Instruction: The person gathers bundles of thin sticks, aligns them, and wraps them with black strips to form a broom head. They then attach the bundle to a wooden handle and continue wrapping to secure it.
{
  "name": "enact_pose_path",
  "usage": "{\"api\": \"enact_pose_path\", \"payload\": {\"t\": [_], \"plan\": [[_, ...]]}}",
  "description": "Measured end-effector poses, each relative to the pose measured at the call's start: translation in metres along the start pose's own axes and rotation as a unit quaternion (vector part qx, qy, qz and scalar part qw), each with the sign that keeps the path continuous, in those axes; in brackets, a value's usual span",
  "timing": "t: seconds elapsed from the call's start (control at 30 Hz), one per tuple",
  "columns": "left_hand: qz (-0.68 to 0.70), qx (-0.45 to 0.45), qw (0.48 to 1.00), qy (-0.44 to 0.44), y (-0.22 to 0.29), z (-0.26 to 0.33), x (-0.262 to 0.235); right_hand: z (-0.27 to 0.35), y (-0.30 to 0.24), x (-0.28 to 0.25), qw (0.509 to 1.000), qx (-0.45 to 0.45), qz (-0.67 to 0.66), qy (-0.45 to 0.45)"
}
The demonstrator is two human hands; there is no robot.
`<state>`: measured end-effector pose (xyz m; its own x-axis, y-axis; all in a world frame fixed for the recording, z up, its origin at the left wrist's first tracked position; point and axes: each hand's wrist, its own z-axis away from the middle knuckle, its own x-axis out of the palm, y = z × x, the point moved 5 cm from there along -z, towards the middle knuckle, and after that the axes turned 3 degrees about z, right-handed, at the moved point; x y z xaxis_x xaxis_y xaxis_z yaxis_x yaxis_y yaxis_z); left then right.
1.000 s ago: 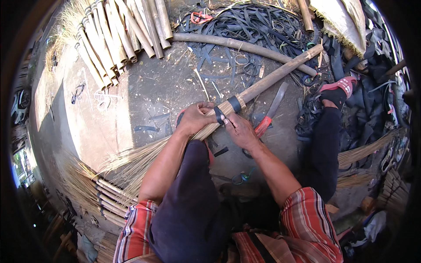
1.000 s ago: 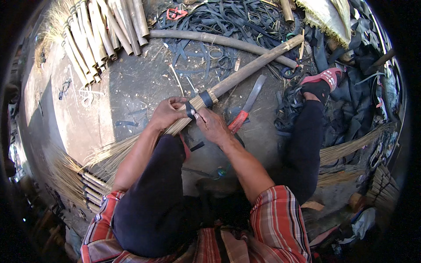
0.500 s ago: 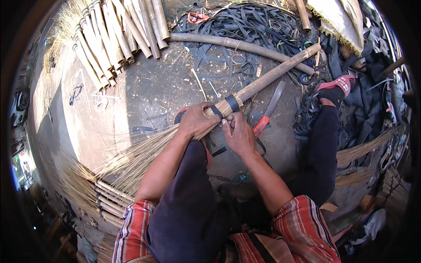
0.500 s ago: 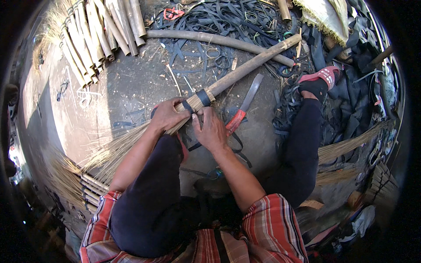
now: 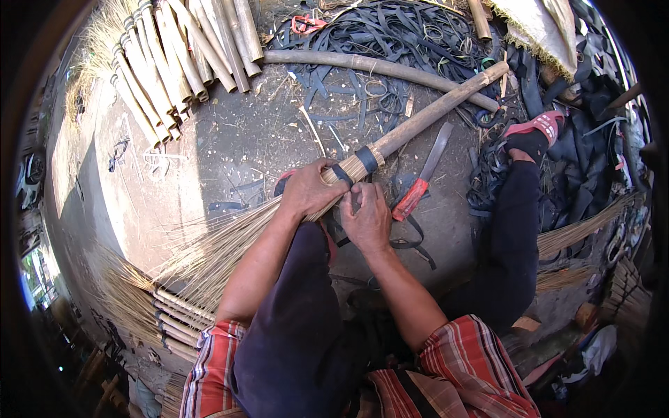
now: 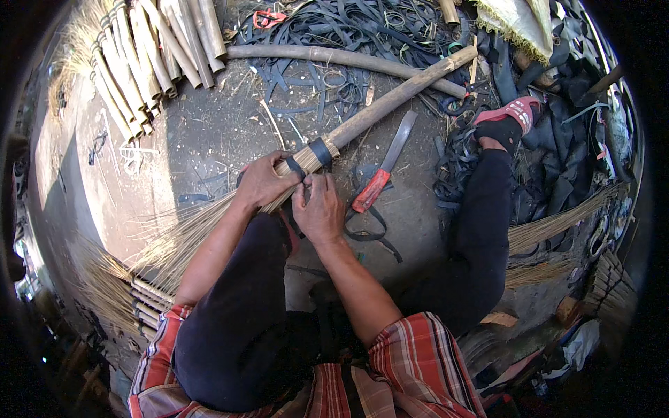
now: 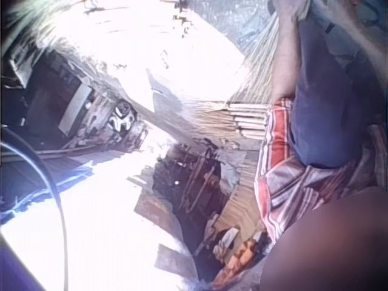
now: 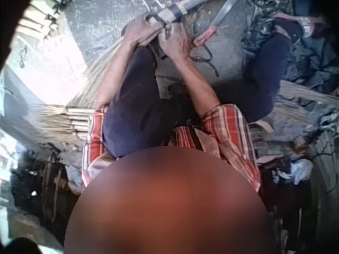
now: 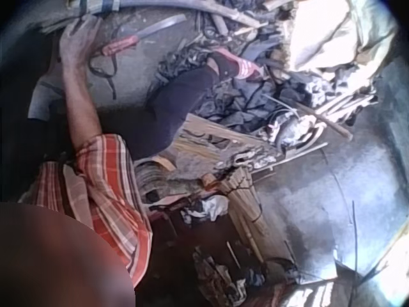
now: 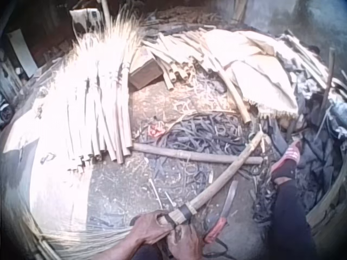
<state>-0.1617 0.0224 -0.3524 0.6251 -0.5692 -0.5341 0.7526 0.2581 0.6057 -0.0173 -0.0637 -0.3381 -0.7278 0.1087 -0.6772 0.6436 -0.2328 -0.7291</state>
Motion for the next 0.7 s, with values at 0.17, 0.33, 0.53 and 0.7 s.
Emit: {"api": "enact_pose_path", "payload": {"t": [0.17,0.33,0.53,0.7], "plan": [[-0.013,-0.003,1.0,0.0,0.008,0.005,0.0,-0.006,-0.001,-0.002,0.999,-0.006,0.033,0.023],[-0.021,0.014,1.0,-0.014,0.01,0.007,0.0,-0.015,0.011,-0.003,0.999,-0.002,0.049,0.009],[0.007,0.037,0.999,-0.026,0.006,0.007,-0.011,-0.025,0.01,-0.012,0.994,-0.079,0.044,-0.057],[-0.134,0.08,0.984,-0.086,0.017,0.013,-0.02,-0.046,0.006,-0.046,0.973,-0.107,0.112,-0.173]]}}
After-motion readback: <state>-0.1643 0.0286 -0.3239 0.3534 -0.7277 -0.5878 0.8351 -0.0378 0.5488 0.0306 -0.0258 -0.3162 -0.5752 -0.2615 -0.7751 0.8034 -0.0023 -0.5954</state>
